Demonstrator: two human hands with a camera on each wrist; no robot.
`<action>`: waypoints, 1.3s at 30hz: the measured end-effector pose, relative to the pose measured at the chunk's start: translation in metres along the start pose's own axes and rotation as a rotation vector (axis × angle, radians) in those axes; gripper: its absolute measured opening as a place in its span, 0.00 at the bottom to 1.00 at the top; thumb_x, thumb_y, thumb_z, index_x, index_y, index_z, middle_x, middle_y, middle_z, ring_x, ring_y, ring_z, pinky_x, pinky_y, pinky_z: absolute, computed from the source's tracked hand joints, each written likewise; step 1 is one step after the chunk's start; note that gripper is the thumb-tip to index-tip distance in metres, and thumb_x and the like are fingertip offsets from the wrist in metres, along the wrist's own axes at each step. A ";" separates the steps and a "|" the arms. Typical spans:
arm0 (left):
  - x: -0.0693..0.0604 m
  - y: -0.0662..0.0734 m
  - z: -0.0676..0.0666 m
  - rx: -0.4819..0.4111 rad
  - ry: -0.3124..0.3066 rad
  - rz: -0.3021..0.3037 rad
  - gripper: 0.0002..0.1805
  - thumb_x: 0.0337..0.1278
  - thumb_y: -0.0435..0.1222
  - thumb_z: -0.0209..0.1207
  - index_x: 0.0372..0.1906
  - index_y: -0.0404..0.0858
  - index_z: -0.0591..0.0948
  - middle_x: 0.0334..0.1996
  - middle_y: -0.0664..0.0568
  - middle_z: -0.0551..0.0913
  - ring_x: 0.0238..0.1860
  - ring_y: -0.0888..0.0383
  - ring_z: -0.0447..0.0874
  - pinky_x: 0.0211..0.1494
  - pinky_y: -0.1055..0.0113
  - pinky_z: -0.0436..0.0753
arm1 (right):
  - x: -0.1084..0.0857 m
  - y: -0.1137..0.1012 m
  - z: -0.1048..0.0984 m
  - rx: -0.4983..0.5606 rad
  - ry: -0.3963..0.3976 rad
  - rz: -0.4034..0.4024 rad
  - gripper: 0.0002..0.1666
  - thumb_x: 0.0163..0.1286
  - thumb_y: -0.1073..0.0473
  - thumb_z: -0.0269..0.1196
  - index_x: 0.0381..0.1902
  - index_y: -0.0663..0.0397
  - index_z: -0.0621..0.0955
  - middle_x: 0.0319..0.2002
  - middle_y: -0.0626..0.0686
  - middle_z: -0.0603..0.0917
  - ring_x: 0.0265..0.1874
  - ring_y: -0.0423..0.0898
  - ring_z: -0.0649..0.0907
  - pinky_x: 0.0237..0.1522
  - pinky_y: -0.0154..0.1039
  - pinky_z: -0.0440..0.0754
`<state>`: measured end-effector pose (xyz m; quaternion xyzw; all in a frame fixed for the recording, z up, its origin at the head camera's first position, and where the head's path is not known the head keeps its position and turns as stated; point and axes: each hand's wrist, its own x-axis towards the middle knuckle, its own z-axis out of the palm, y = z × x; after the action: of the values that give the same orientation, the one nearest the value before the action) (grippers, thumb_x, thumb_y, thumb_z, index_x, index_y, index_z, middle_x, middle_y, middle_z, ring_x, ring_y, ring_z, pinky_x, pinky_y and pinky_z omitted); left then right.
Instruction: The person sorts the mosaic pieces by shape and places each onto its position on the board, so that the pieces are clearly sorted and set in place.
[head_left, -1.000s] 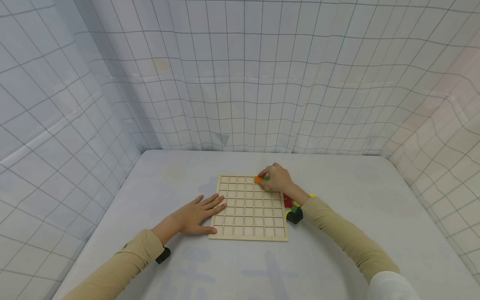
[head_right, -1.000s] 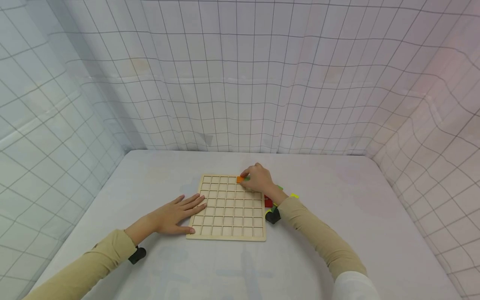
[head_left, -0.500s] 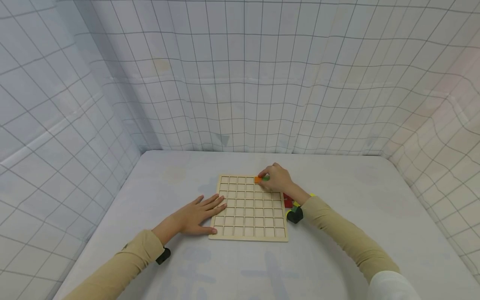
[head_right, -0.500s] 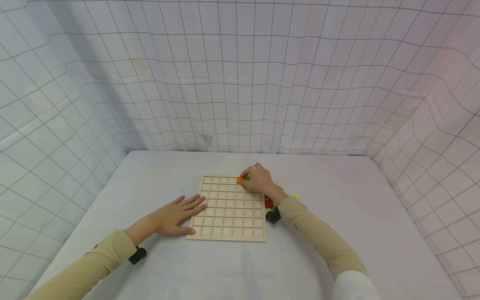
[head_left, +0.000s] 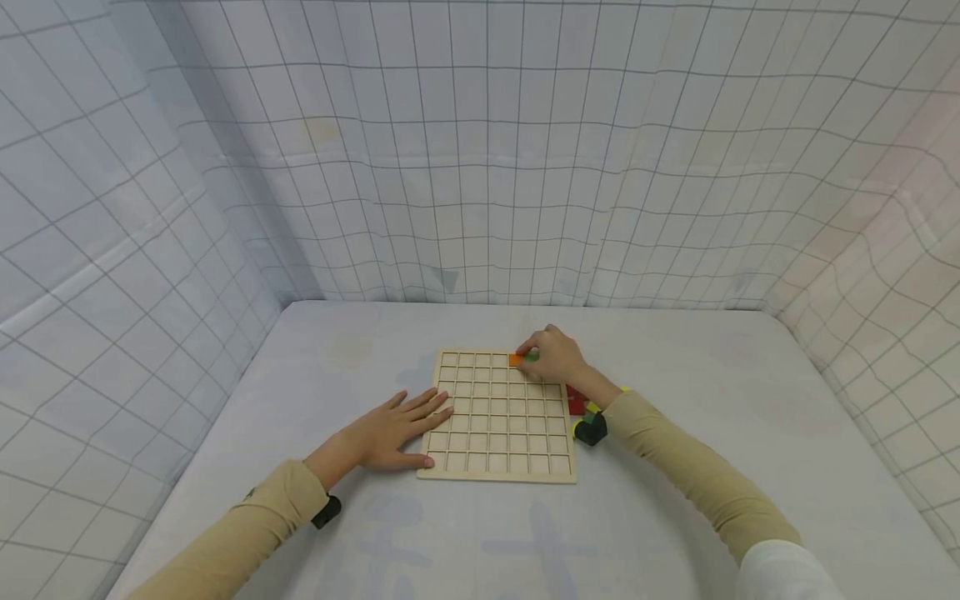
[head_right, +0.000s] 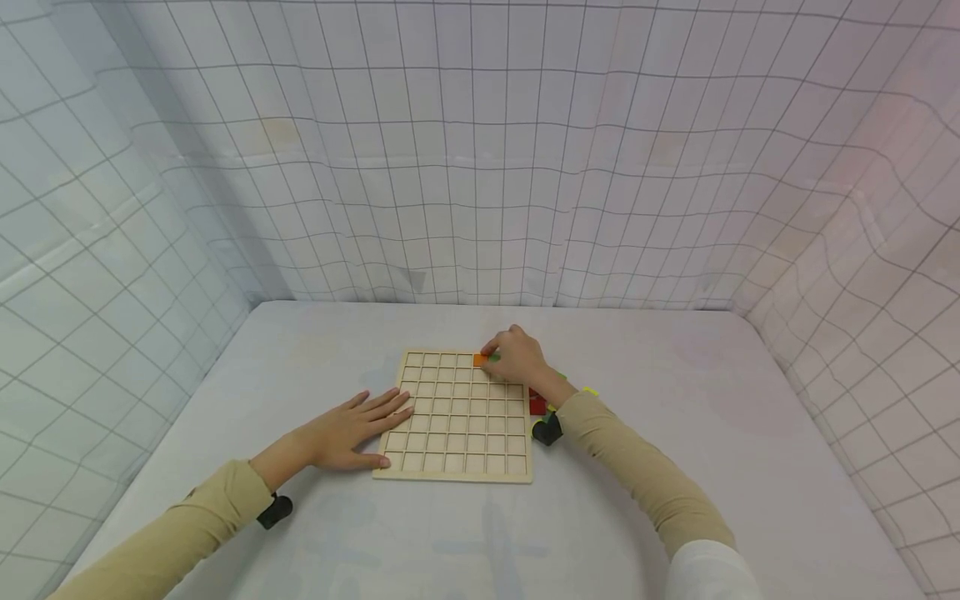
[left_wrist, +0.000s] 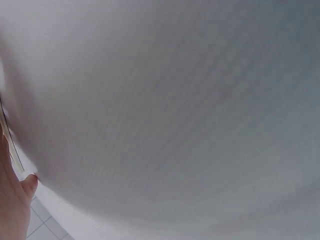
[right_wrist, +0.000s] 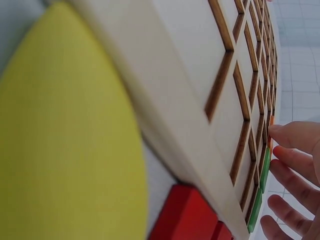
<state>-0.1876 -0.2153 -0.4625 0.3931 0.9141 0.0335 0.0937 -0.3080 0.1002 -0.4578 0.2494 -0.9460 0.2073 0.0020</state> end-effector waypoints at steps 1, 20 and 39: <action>0.000 0.000 0.000 0.001 0.001 0.001 0.44 0.63 0.62 0.49 0.77 0.47 0.52 0.77 0.47 0.48 0.77 0.46 0.45 0.73 0.38 0.51 | 0.000 0.000 0.000 -0.001 0.001 0.000 0.15 0.60 0.50 0.69 0.43 0.49 0.88 0.43 0.51 0.86 0.44 0.49 0.78 0.38 0.44 0.81; 0.001 -0.001 -0.001 0.010 -0.008 -0.002 0.44 0.62 0.62 0.49 0.77 0.47 0.52 0.78 0.48 0.47 0.78 0.47 0.45 0.73 0.38 0.51 | -0.011 0.018 -0.011 0.048 0.066 0.051 0.15 0.58 0.47 0.70 0.41 0.45 0.88 0.40 0.49 0.84 0.39 0.46 0.76 0.30 0.36 0.76; 0.003 -0.003 0.003 0.015 -0.024 -0.015 0.44 0.62 0.64 0.47 0.77 0.48 0.50 0.78 0.49 0.46 0.78 0.48 0.44 0.74 0.39 0.50 | -0.035 0.043 -0.029 0.026 0.080 0.097 0.16 0.61 0.50 0.67 0.45 0.48 0.87 0.42 0.49 0.86 0.45 0.48 0.76 0.38 0.43 0.78</action>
<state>-0.1912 -0.2158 -0.4662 0.3873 0.9161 0.0212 0.1017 -0.3003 0.1626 -0.4519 0.1947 -0.9533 0.2293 0.0264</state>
